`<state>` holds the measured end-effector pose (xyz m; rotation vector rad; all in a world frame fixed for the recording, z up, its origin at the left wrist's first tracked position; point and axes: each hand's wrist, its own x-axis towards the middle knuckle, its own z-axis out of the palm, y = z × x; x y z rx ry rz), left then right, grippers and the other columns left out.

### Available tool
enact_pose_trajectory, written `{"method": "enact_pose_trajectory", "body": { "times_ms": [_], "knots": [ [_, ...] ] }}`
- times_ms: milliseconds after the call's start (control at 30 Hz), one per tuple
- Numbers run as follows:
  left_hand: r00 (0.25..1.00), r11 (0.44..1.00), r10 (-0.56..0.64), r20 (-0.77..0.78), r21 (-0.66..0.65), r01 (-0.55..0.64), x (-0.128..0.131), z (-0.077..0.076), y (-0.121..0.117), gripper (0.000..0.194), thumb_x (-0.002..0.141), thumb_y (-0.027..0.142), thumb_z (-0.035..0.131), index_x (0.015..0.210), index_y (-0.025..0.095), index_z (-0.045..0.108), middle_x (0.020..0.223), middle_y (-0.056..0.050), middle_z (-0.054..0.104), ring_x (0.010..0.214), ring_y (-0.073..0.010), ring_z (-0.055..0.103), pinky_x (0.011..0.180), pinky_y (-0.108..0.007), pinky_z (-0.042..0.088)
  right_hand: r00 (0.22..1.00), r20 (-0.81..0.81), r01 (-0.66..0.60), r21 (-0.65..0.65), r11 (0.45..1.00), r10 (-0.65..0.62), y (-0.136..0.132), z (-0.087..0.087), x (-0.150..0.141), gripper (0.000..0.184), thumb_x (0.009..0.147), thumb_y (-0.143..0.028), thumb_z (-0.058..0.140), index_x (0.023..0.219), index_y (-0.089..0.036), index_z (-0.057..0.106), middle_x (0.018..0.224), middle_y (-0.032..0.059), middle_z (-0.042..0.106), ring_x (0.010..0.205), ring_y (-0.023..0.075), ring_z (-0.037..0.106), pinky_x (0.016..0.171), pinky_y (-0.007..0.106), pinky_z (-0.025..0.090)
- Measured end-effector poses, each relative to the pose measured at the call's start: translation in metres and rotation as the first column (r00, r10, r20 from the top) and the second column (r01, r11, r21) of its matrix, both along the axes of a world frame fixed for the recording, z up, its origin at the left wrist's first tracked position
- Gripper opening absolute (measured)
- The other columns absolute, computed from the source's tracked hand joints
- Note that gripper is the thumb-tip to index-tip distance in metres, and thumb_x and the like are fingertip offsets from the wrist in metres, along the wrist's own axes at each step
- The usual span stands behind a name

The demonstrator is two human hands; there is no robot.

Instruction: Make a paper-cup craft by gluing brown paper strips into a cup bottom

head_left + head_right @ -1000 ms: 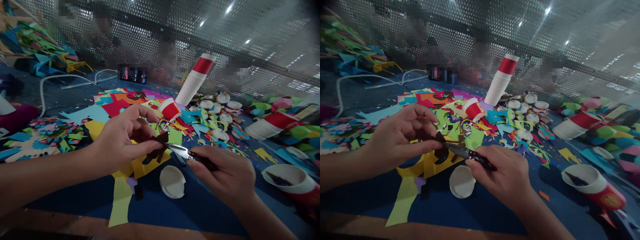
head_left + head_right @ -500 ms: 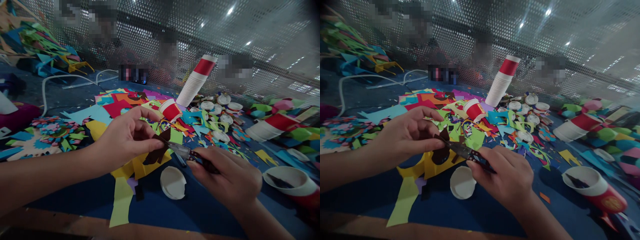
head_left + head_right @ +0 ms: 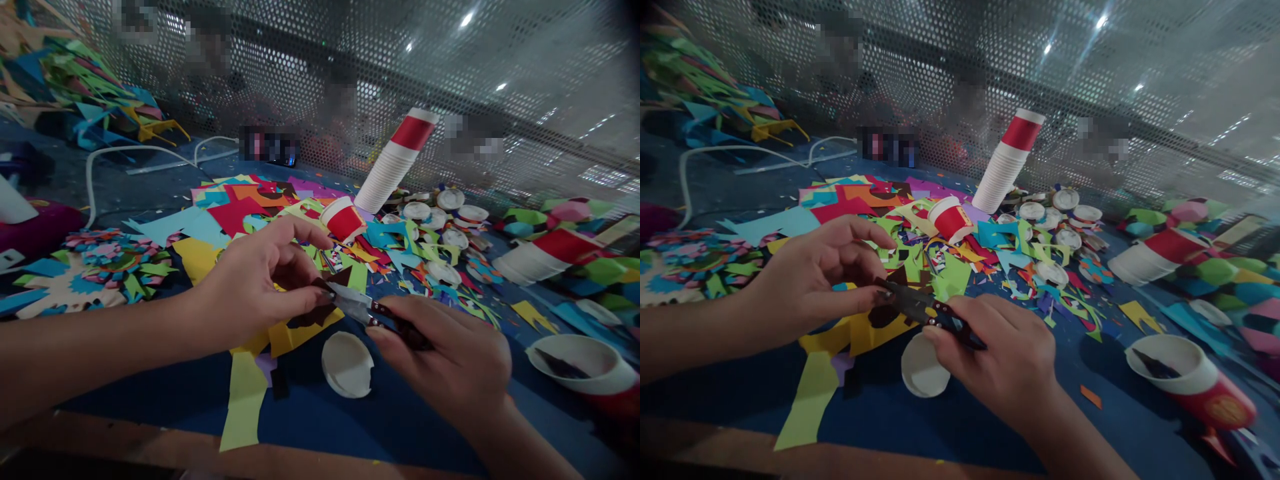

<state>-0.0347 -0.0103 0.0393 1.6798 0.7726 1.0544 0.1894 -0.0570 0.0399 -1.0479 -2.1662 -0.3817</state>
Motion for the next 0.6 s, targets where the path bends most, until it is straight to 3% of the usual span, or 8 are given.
{"method": "enact_pose_trajectory", "body": {
  "times_ms": [467,600],
  "knots": [
    [0.999,0.999,0.034,-0.010,0.035,-0.034,-0.0018,0.0018,0.0004,0.037,0.072,0.021,0.072,0.103,0.023,0.051,0.068,0.005,0.067,0.064,-0.0128,0.069,0.056,-0.019,0.054,1.000,-0.006,0.019,0.031,0.999,-0.019,0.0001,0.0002,0.0048,0.025,0.095,-0.040,0.057,0.084,-0.019,0.065,0.059,0.0009,0.067,0.046,0.0124,0.061,0.041,0.023,0.040],
    [1.000,0.998,0.012,-0.007,0.054,-0.012,-0.0031,-0.0013,0.0012,0.037,0.073,0.019,0.071,0.104,0.023,0.051,0.070,0.007,0.069,0.068,-0.0122,0.071,0.061,-0.019,0.055,1.000,0.016,0.013,-0.029,1.000,-0.013,0.0000,0.0007,0.0075,0.022,0.094,-0.038,0.058,0.088,-0.018,0.066,0.059,-0.0008,0.065,0.046,0.0112,0.060,0.044,0.022,0.041]
  ]
}}
